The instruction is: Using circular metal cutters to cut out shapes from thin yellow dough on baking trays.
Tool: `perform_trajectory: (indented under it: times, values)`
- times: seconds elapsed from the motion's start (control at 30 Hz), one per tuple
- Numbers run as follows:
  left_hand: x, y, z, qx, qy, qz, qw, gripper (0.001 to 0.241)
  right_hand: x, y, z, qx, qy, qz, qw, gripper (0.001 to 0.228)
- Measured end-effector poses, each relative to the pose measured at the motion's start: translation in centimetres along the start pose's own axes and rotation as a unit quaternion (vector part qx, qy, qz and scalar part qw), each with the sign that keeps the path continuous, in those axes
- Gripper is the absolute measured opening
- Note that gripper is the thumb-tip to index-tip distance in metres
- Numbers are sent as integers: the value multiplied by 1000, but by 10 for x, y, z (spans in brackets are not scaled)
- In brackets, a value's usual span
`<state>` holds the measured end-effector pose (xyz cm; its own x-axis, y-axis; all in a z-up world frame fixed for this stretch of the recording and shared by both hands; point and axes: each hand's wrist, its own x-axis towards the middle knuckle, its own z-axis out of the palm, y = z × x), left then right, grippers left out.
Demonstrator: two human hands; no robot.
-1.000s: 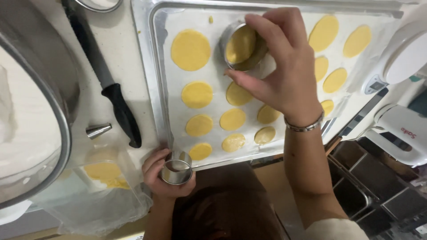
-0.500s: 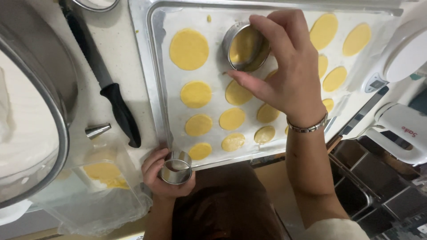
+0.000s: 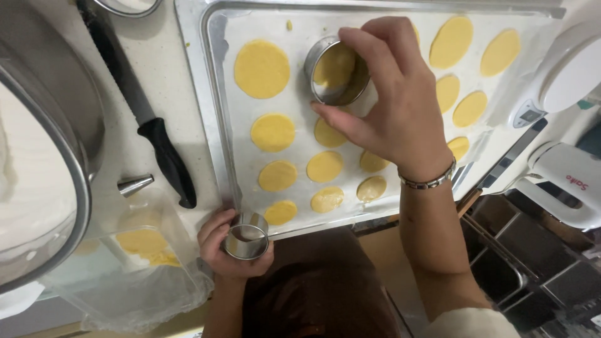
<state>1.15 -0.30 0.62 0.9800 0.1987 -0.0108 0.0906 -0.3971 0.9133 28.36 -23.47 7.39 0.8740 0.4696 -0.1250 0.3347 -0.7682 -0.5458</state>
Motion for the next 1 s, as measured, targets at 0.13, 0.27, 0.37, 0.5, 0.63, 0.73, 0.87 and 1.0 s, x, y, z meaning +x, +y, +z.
perform_trajectory:
  times: [0.13, 0.27, 0.37, 0.5, 0.63, 0.73, 0.87, 1.0]
  values:
    - [-3, 0, 0, -2, 1, -2, 1000, 76, 1, -1, -2, -3, -2, -8, 1000, 67]
    - [-4, -2, 0, -3, 1, -3, 1000, 77, 0, 0, -3, -7, -10, -10, 1000, 66]
    - [-4, -2, 0, -9, 3, -5, 1000, 77, -3, 4, -6, 1, 1, -14, 1000, 67]
    - [-2, -2, 0, -15, 8, -7, 1000, 79, -2, 4, -9, 2, 9, -20, 1000, 66]
    - [-6, -2, -2, -23, 1, -18, 1000, 78, 9, -5, 4, 6, 14, -50, 999, 67]
    - [-7, -3, -2, -26, 0, -26, 999, 77, 23, -25, 11, 20, -2, -62, 998, 67]
    - [-13, -8, 0, -47, 10, -31, 998, 75, 38, -44, 16, 35, -31, -53, 997, 67]
    - [-7, -5, -1, -58, 13, -29, 998, 73, 42, -46, 24, 27, -41, -63, 997, 69]
